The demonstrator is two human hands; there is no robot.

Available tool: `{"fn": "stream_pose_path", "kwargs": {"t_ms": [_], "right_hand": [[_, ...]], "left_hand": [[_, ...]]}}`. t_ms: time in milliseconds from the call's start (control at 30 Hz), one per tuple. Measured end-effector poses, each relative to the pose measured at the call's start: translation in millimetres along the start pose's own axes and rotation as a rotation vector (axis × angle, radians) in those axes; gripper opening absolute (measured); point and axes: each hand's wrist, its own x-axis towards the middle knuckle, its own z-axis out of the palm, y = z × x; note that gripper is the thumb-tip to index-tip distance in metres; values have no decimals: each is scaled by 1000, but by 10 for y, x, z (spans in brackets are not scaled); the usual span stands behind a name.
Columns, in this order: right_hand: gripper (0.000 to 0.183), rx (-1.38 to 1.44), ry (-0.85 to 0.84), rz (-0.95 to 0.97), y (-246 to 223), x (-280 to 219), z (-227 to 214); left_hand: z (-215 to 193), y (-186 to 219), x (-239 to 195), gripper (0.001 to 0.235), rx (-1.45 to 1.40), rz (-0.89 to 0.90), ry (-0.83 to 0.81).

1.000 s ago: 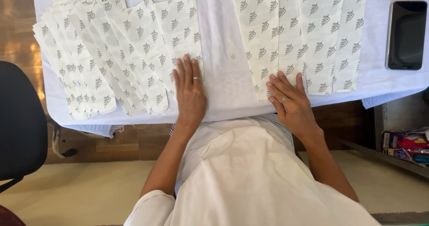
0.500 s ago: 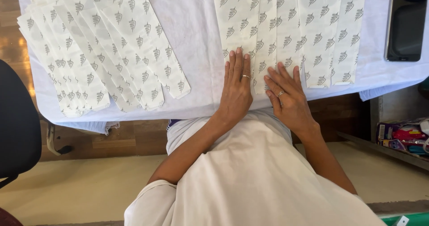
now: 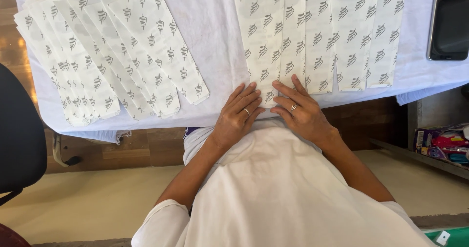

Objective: Applying liquid glue from a squeeze bottle to the edges of printed paper sheets and pressing them together to bond.

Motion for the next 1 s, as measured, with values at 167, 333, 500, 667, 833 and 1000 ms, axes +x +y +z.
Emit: {"fn": "stream_pose_path", "kwargs": {"t_ms": [167,333,500,667,833,1000], "right_hand": [[26,0,-23,-3,-45,53,-4],[16,17,-1,-10,-42,68,-15],[9,25,-4,2,-56,93,-29],[9,49,26,93,-99,96,30],[13,77,72,211,-115,103,73],[9,113,56,263,-127,105,54]], "left_hand": [[20,-5,-14,22,106,20,25],[13,17,4,18,59,53,18],[18,18,3,11,6,-2,38],[76,68,32,9,-36,-125,79],[120,117,56,5,-62,-296,82],[165,101,33,14,-43,-319,71]]}}
